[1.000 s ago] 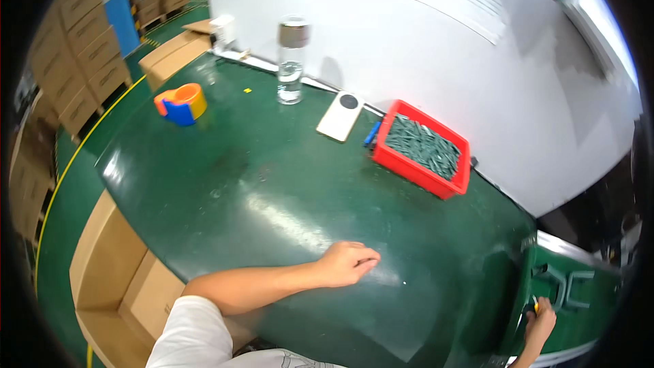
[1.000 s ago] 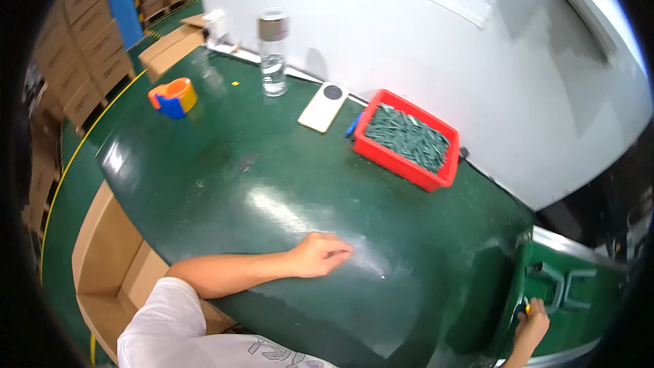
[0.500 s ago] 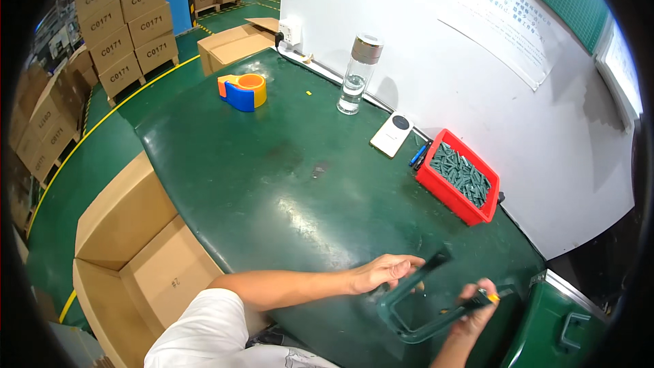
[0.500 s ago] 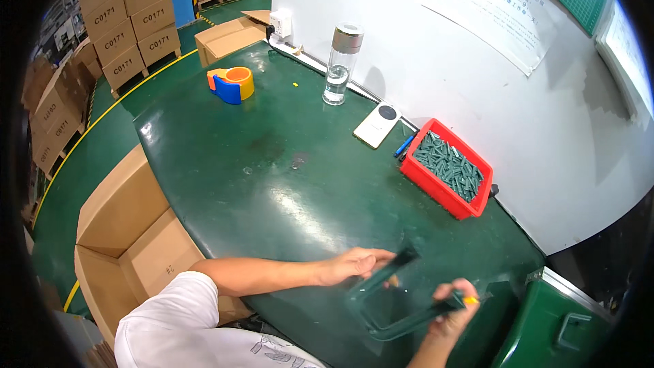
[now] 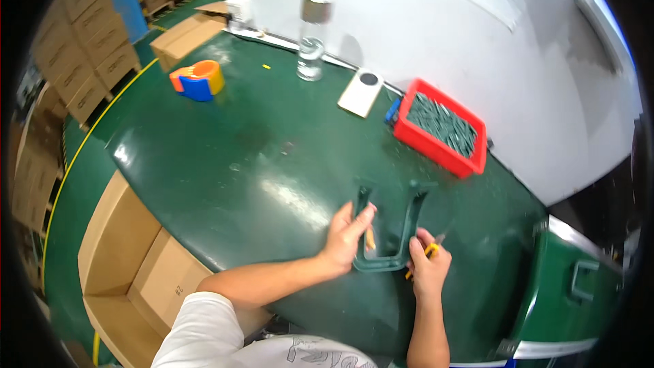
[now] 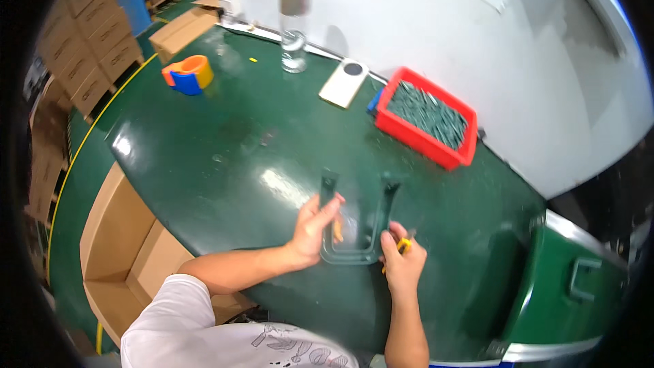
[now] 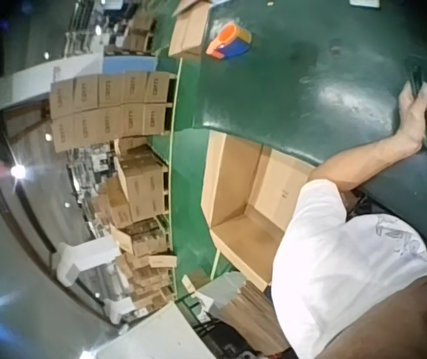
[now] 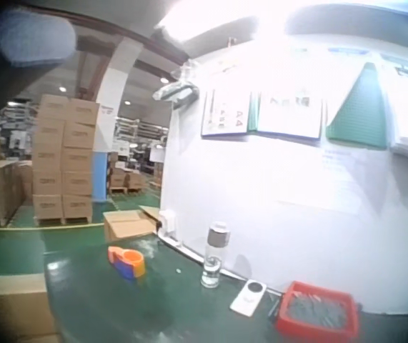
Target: Trimming excess plastic from green u-shaped parts with a utility knife and packing them into a cardboard box.
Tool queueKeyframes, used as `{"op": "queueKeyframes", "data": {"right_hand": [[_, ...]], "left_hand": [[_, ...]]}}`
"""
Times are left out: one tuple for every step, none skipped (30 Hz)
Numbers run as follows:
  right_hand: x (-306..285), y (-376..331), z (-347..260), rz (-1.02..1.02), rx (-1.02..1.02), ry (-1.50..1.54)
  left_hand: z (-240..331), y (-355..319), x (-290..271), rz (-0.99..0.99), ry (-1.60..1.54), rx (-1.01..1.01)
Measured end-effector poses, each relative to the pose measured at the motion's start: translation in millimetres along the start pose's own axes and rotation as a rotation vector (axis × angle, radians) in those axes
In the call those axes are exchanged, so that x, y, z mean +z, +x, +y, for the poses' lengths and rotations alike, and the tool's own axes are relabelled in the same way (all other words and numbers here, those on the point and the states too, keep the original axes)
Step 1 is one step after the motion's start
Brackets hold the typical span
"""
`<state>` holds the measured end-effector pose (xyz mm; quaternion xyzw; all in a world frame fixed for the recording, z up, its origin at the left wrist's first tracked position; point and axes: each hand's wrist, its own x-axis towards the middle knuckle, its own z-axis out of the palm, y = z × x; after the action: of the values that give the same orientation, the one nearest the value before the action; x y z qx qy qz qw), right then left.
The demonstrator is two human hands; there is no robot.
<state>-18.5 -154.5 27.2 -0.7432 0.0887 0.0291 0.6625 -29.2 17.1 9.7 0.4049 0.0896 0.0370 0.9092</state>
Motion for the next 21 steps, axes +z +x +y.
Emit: {"op": "queueKeyframes", "data": {"right_hand": [[-2.9,0.1,-0.2,-0.004,0.0,0.001],[-4.7,-0.4,1.9,-0.008,0.001,0.002],[-3.7,1.5,2.0,-0.038,-0.01,0.011],[-4.5,1.1,2.0,-0.047,-0.012,0.018],[-5.9,0.2,2.5,-0.057,-0.014,0.024],[-8.6,0.1,2.5,-0.069,-0.015,0.03],[-13.2,1.4,1.0,-0.074,0.001,0.004],[-14.1,0.4,0.4,-0.085,0.02,0.017],[-12.5,2.9,-0.4,-0.102,0.034,0.034],[-12.8,1.7,0.8,-0.12,0.047,0.05],[-15.3,-3.3,3.4,-0.175,0.029,0.011],[-15.1,-2.6,4.5,-0.221,-0.037,-0.071],[-14.7,-2.7,6.7,-0.266,-0.104,-0.154],[-13.9,-3.5,8.4,-0.313,-0.172,-0.237],[-9.2,-5.1,7.6,-0.283,-0.186,-0.303],[-4.5,-7.5,5.3,-0.256,-0.231,-0.339],[-3.7,-8.0,7.4,-0.231,-0.221,-0.322],[-2.3,-8.8,9.7,-0.209,-0.209,-0.308],[-0.3,-9.6,9.6,-0.19,-0.234,-0.305],[2.0,-10.8,7.6,-0.171,-0.259,-0.3],[3.4,-11.3,7.2,-0.152,-0.283,-0.298]], "left_hand": [[2.2,2.2,2.6,-0.003,0.008,-0.013],[3.2,2.3,3.7,-0.004,0.016,-0.025],[4.0,2.5,0.7,-0.009,0.021,-0.011],[3.7,2.5,0.2,-0.025,0.033,-0.004],[3.4,1.9,1.0,-0.034,0.042,-0.013],[2.4,1.7,2.5,-0.042,0.049,-0.022],[0.2,3.5,4.6,-0.057,0.065,-0.025],[-0.5,2.8,4.4,-0.059,0.059,-0.012],[0.2,5.3,3.2,-0.06,0.054,0.007],[-0.1,5.9,2.0,-0.06,0.049,0.028],[0.9,1.8,2.9,-0.021,0.052,0.055],[3.2,1.9,3.7,0.008,0.042,0.073],[5.4,2.0,4.1,0.038,0.032,0.093],[7.2,2.3,4.0,0.069,0.021,0.114],[5.8,3.8,3.3,0.101,0.009,0.127],[4.8,2.0,4.9,0.135,0.012,0.131],[2.5,-1.0,7.3,0.17,0.014,0.137],[-0.1,-3.9,8.4,0.208,0.013,0.141],[-1.7,-5.3,9.5,0.209,-0.012,0.161],[-1.4,-6.8,10.8,0.211,-0.007,0.182],[-2.4,-7.8,10.6,0.217,0.002,0.189]]}}
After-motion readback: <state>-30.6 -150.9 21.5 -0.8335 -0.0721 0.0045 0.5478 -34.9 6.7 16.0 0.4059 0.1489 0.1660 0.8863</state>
